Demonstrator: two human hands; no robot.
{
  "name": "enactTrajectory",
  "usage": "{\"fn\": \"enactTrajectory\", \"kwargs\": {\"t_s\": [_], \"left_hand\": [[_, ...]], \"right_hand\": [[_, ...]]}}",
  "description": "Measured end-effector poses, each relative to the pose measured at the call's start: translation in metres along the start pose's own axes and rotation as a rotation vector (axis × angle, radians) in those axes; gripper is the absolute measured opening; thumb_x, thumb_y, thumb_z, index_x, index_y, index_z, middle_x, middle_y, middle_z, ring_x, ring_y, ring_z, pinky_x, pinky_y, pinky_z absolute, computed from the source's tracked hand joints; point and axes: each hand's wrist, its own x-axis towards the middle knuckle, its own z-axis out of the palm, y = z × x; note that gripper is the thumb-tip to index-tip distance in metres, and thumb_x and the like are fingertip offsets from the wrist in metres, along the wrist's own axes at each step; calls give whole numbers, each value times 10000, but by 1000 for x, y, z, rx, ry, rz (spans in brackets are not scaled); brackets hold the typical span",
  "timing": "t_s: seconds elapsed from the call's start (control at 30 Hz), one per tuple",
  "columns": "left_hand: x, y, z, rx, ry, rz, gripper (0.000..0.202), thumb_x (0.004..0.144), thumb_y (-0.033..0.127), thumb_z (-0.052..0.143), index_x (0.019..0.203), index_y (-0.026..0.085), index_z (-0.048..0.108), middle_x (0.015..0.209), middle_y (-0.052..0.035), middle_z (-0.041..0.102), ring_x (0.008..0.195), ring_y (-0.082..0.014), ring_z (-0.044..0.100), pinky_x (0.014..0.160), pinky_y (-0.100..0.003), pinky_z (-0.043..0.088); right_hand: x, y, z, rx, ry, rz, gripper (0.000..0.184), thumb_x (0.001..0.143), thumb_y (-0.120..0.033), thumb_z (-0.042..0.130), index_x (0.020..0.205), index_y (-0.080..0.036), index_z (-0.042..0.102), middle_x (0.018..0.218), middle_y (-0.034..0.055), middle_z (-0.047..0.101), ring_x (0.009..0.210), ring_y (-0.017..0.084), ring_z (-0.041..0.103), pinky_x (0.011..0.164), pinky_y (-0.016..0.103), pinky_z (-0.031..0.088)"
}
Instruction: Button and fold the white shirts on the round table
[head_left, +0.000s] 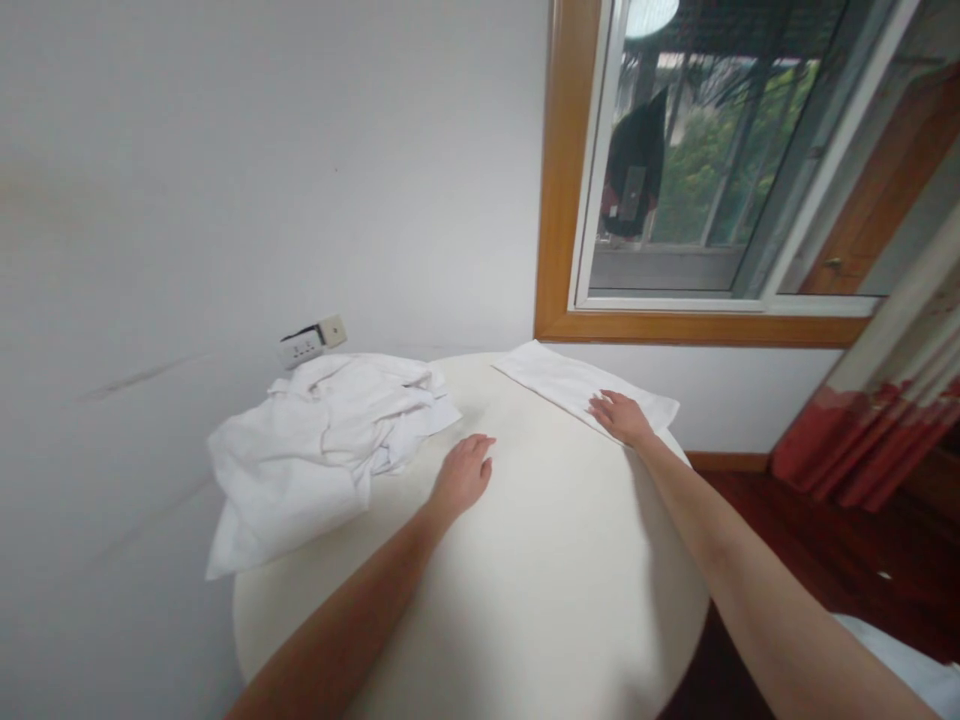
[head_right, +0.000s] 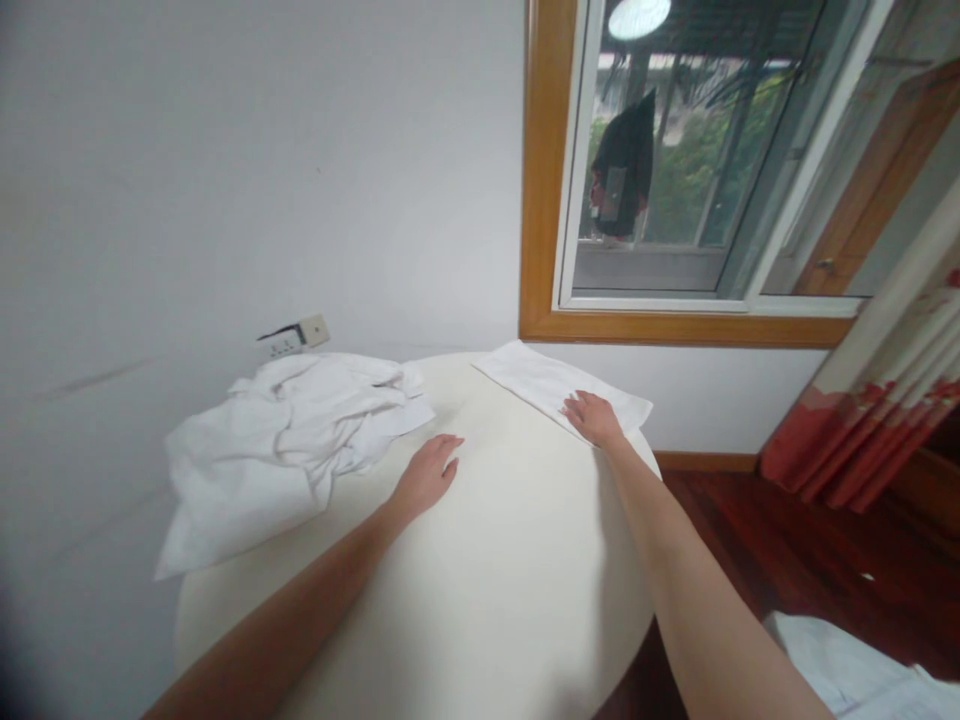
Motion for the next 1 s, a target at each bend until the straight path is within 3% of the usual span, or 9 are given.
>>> {"fn": "enactTrajectory", "kwargs": {"t_s": [0.1,0.23,0.33,0.47,0.7,0.77,0.87,0.93,1.0], "left_hand": [[1,1,-1,-18,-2,14,369,866,156,453,1221,177,555,1207,-96,587,1140,-217,527,1022,-390,422],[2,1,-2,-32,1,23,358,865,152,451,1203,163,567,1198,-99,594,1131,-223,530,1025,-395,418],[1,1,-1,-38,1,19,352,865,152,452,1196,162,572,1195,-99,595,1129,-224,532,1025,-396,417],[0,0,-1,-48,-4,12,355,858,153,468,1197,177,569,1201,-96,590,1136,-215,531,1023,-391,419],[-2,5,-9,-12,34,0,386,857,157,468,1234,186,550,1255,-92,570,1170,-211,506,1036,-399,405],[-2,10,-18,43,75,5,396,861,162,464,1244,212,551,1286,-81,558,1204,-220,484,1053,-414,384],[1,16,-42,165,185,0,398,876,183,447,1254,243,555,1360,-64,513,1313,-240,388,1122,-445,280],[6,14,-64,251,264,-59,394,891,226,437,1266,243,553,1419,-66,458,1382,-256,294,1160,-474,179],[11,5,-87,332,313,-181,427,898,319,438,1309,236,520,1482,-83,378,1421,-285,204,1163,-525,93]], "right_hand": [[12,-6,-4,-78,-77,61,422,976,-437,317,1166,-258,649,1248,105,622,1150,272,547,959,428,373],[20,-21,2,-77,-143,196,386,975,-325,321,1105,-218,668,1157,139,659,1045,268,608,859,389,426],[15,-24,13,-55,-90,226,416,987,-343,284,1181,-188,618,1238,144,610,1145,260,553,919,392,404],[6,-19,24,22,-19,221,490,968,-482,310,1240,-176,579,1341,136,540,1253,257,463,1011,412,344],[3,-15,23,85,41,205,463,927,-501,390,1185,-209,640,1286,106,597,1210,241,510,997,382,358],[0,-18,18,85,89,199,408,925,-449,404,1111,-210,678,1221,100,638,1175,250,528,998,402,347],[-6,-29,7,51,263,187,335,916,-330,420,1015,-184,706,1140,111,669,1178,278,500,1046,471,259],[-10,-42,-1,60,375,149,321,916,-287,420,1016,-166,700,1116,117,675,1166,277,494,1066,479,217],[-14,-60,-8,102,409,81,320,924,-284,416,1028,-166,694,1089,107,682,1137,257,505,1075,455,214]]}}
